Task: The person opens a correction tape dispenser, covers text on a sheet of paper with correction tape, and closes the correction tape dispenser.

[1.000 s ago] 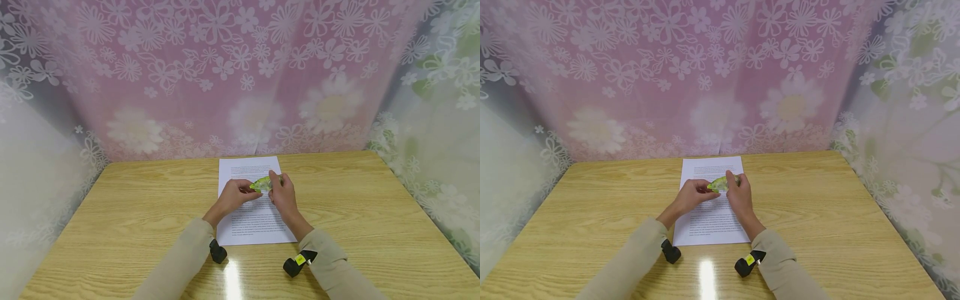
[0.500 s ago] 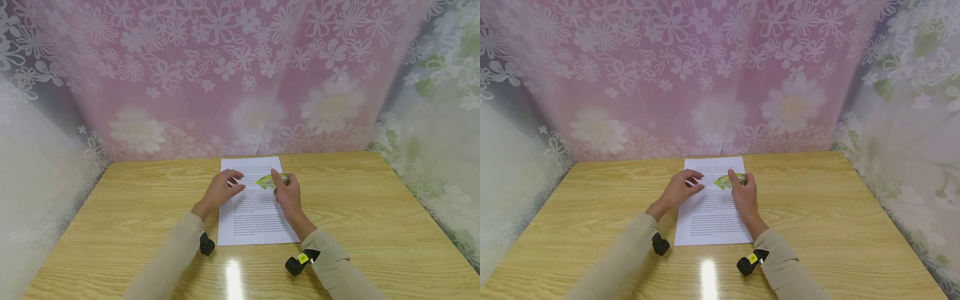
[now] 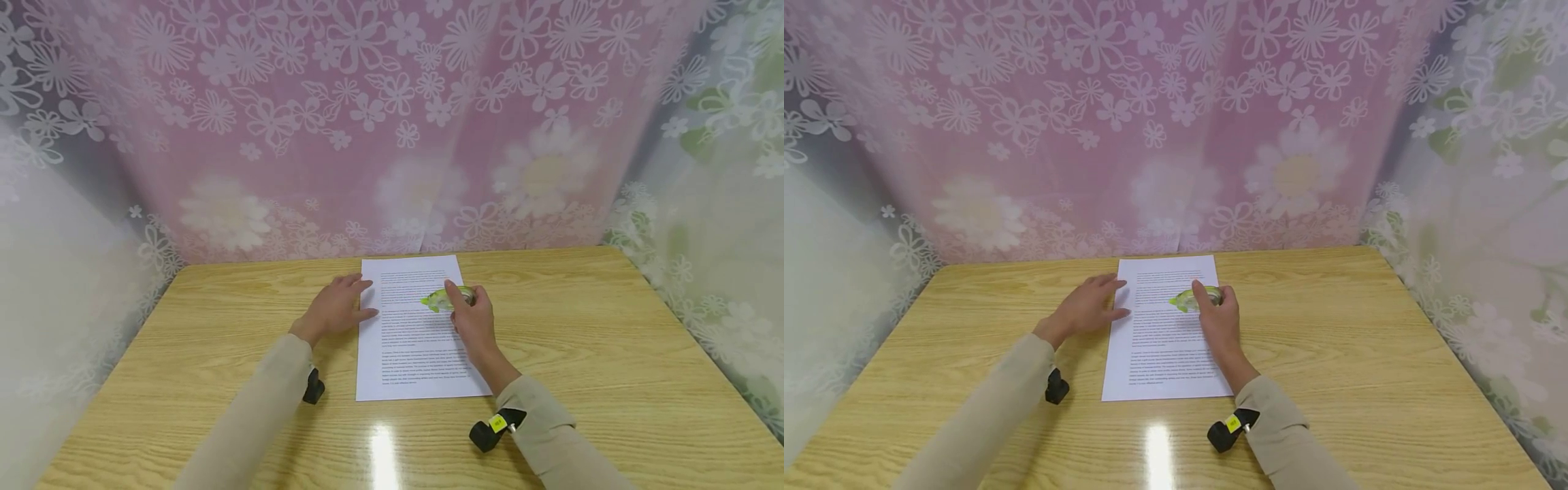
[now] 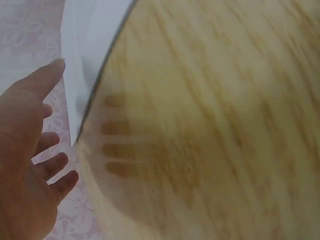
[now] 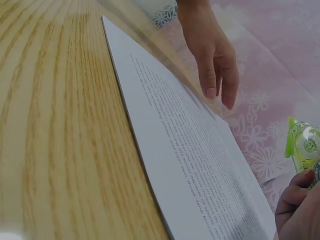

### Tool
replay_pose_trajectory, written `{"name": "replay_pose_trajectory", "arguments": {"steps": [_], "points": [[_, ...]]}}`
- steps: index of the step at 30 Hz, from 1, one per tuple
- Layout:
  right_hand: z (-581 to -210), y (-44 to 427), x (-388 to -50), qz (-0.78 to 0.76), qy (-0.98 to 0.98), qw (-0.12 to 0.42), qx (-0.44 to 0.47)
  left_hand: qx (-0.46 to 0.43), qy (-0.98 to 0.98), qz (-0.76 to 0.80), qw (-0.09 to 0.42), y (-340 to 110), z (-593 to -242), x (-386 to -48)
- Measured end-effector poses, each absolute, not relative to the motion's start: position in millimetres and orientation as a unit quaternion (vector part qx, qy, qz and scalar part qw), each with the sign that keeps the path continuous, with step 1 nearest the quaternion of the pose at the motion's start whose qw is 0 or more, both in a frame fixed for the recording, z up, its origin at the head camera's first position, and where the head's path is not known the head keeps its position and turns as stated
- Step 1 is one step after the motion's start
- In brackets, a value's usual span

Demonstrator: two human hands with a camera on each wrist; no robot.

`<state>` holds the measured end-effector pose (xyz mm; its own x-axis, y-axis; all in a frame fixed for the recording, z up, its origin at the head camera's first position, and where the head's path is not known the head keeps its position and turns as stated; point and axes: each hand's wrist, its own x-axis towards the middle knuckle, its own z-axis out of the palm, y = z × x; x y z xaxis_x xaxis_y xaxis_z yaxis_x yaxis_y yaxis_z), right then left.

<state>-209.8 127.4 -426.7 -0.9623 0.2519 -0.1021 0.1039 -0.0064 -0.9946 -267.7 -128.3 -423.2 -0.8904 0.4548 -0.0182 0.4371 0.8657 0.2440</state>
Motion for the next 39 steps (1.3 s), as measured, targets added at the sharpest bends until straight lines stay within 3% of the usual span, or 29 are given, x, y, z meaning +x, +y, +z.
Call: {"name": "replay_pose_trajectory", "arguments": {"steps": [14, 39], "points": [[-431.4, 125.2, -211.2, 0.675, -0.721, 0.051, -0.148, 0.256, 0.958, 0.082, 0.102, -136.5, -432.0, -262.3], [-409.8, 135.2, -227.1, 0.769, -0.611, 0.097, -0.159, 0.279, 0.949, 0.097, 0.113, -134.0, -434.4, -259.8]]}}
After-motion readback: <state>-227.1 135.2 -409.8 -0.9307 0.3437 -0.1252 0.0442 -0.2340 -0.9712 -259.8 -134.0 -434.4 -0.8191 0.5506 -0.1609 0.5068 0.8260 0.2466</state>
